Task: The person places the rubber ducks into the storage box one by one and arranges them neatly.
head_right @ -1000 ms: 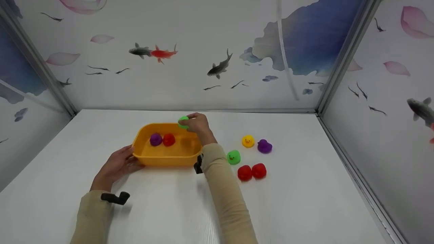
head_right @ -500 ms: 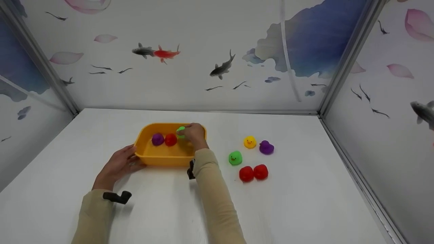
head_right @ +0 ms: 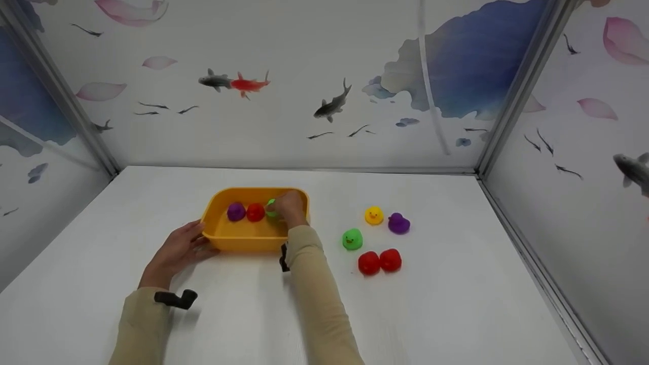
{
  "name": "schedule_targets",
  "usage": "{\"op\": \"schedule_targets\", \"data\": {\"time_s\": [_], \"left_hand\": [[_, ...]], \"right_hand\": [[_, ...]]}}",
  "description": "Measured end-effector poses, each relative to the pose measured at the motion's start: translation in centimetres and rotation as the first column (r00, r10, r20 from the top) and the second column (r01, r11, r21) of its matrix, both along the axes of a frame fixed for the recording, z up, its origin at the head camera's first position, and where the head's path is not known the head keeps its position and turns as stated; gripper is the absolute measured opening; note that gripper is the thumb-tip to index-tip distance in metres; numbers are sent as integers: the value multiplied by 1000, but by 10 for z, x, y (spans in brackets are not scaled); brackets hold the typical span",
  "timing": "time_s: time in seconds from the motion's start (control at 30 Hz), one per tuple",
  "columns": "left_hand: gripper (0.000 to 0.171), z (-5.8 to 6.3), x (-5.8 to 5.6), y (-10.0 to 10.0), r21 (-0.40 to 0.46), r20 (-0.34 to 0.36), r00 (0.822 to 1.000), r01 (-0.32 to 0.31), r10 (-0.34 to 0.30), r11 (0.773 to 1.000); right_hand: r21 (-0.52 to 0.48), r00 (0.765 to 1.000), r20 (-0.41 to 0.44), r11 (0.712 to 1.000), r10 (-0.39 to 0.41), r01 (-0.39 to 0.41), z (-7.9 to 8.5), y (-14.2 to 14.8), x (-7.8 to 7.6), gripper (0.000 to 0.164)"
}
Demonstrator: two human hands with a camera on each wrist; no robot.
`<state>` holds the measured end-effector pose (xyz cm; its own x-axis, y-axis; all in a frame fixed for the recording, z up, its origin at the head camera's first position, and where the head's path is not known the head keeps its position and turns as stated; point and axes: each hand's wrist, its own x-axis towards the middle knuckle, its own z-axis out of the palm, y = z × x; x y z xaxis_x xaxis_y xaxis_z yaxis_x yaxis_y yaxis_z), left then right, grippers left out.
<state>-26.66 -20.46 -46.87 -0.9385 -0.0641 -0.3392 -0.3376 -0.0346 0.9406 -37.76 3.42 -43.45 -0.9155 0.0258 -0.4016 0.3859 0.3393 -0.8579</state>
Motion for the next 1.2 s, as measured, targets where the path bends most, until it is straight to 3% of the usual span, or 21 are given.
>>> {"op": "schedule_targets", "data": {"time_s": [0.13, 0.3, 0.47, 0.67, 0.8, 0.9, 1.0, 1.2], "left_hand": [[55, 1, -1, 1, -14, 4, 1000, -3, 3, 1000], [55, 1, -1, 1, 47, -10, 1000, -2, 2, 999], [55, 2, 2, -1, 34, 4, 1000, -6, 6, 999], [56, 3, 1, -1, 39, 4, 1000, 1, -1, 999], [56, 4, 0, 0, 36, -8, 1000, 12, -11, 999], [57, 3, 0, 0, 38, -12, 1000, 12, -12, 999], [57, 3, 0, 0, 41, -3, 1000, 17, -17, 999], [56, 2, 1, 1, 51, -6, 1000, 22, -22, 998]], "right_hand": [[12, 1000, -13, 1000, 12, -11, 1, -1, 0, 35], [23, 998, -43, 999, 38, -37, -1, 0, 2, 25], [91, 990, -53, 988, 133, -128, 2, 2, 3, 40], [161, 980, -15, 967, 201, -196, 22, 14, 2, 47], [178, 952, -29, 938, 306, -296, 37, 27, 4, 46], [196, 921, -94, 914, 378, -355, 44, 35, 6, 44], [205, 900, -160, 906, 404, -370, 47, 43, 13, 37], [169, 882, -247, 914, 401, -368, 52, 63, 35, 33]]}}
